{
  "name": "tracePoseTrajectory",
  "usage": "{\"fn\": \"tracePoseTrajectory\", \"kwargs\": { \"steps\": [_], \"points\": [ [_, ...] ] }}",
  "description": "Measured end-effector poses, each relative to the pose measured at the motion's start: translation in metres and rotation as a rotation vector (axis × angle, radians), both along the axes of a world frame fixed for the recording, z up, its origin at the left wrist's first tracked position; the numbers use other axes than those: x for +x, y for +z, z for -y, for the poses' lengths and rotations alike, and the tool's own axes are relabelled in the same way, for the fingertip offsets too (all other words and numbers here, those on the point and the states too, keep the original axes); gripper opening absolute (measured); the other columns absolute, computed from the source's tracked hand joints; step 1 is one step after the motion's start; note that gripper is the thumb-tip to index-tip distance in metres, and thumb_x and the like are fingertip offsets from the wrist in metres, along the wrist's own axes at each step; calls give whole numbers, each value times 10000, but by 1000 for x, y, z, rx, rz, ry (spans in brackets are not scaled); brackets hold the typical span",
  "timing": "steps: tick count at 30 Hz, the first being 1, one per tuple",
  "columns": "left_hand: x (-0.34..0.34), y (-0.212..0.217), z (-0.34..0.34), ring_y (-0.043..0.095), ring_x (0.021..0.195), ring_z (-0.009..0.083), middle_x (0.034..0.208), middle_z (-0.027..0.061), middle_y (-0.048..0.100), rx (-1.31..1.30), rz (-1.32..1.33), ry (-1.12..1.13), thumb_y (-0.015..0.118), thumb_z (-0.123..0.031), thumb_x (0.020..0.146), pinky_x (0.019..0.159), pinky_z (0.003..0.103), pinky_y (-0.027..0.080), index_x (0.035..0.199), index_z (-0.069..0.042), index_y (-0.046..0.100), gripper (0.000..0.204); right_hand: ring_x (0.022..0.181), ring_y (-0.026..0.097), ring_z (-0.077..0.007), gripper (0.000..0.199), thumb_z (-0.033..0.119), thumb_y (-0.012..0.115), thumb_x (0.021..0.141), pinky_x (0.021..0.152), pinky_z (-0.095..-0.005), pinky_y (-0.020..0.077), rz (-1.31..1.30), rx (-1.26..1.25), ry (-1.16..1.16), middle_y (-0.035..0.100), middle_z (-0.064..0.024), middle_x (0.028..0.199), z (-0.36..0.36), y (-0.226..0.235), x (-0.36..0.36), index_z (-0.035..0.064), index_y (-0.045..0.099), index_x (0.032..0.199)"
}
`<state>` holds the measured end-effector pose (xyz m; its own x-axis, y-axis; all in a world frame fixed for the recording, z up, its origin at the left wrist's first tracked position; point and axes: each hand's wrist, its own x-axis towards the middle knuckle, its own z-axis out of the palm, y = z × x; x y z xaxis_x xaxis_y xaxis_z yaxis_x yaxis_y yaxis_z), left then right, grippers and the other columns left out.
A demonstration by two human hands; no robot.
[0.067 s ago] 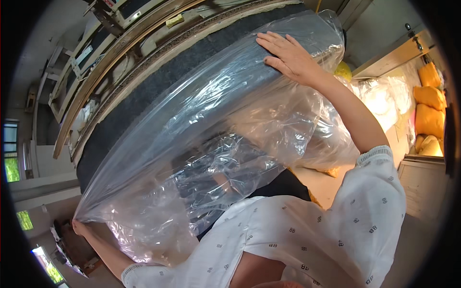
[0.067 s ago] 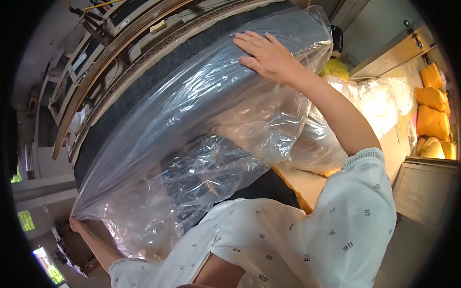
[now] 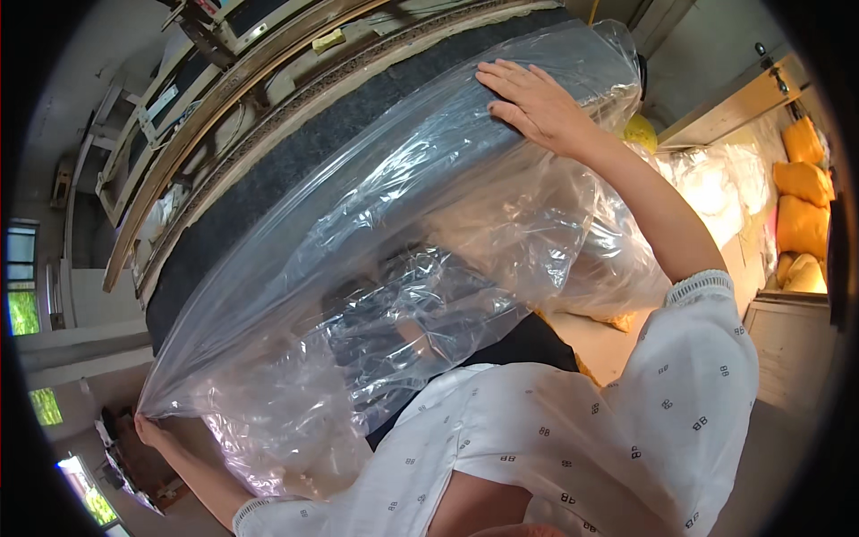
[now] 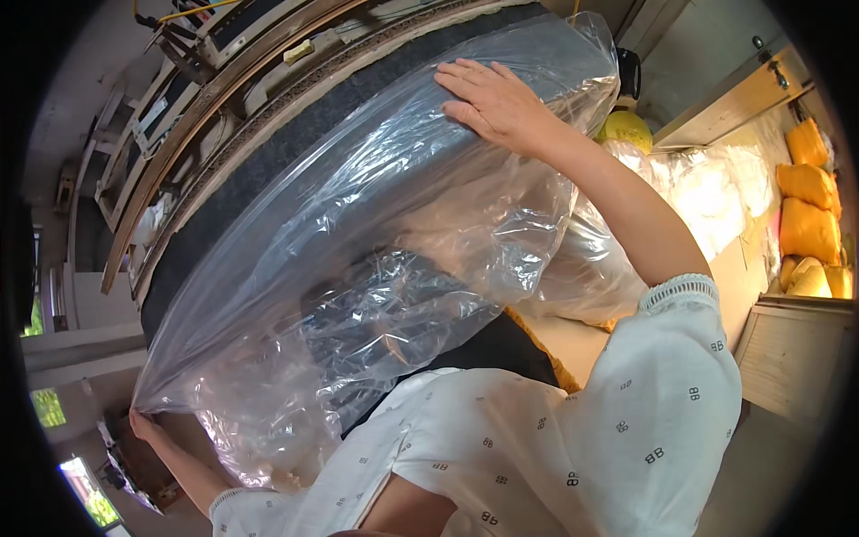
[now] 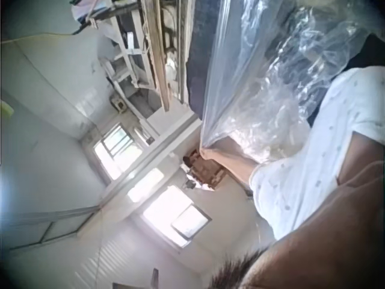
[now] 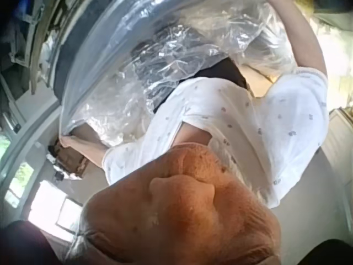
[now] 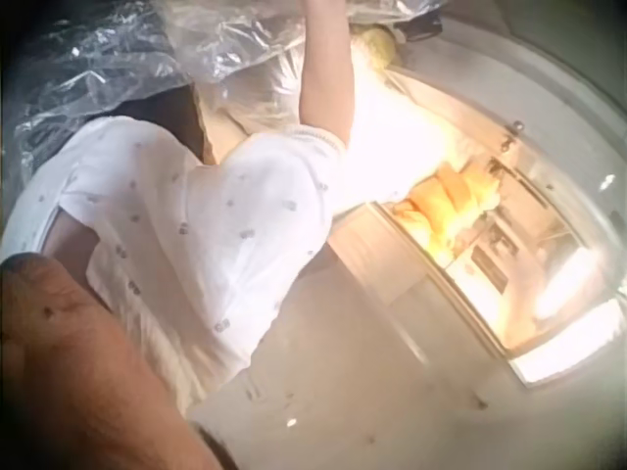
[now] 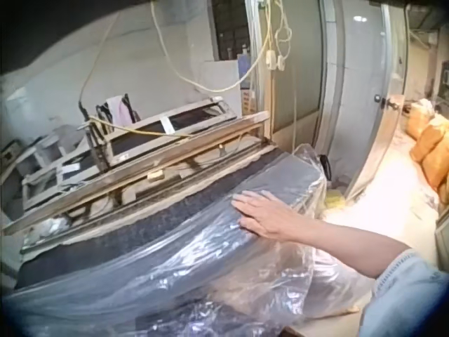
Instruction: Wrapping a large manufacturing part or object in clear plastic protective film.
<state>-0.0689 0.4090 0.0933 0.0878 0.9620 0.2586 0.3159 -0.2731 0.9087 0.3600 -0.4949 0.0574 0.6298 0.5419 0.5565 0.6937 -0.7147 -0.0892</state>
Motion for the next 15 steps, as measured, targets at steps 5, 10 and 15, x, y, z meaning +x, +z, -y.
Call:
{"fn": "tracePoseTrajectory", "kwargs": {
  "steps": [5, 10, 15],
  "points": [
    [-48, 23, 70, 564, 896, 111, 992, -17, 609, -145, -4, -147, 599, -268, 852, 735, 230, 424, 1122, -122, 558, 309, 972, 553, -271, 195, 140, 558, 828, 810, -352, 435, -234, 60, -1, 601, -80, 1036, 9, 5, 34, 49, 582, 999],
    [-110, 33, 110, 541, 930, 105, 1046, -34, 581, -128, -75, -203, 580, -320, 861, 796, 246, 400, 1134, -143, 552, 327, 653, 397, -107, 139, 135, 618, 777, 631, -233, 370, -485, 348, 197, 421, -3, 717, 12, -8, 94, 57, 563, 879],
    [-35, 42, 115, 505, 830, 44, 960, -32, 569, -7, -42, -278, 568, -269, 875, 693, 184, 421, 1128, -95, 553, 307, 970, 481, -97, 204, 223, 538, 867, 855, -227, 364, -629, 629, 228, 572, -5, 1017, 37, 40, 117, 67, 562, 996]
  ]
}}
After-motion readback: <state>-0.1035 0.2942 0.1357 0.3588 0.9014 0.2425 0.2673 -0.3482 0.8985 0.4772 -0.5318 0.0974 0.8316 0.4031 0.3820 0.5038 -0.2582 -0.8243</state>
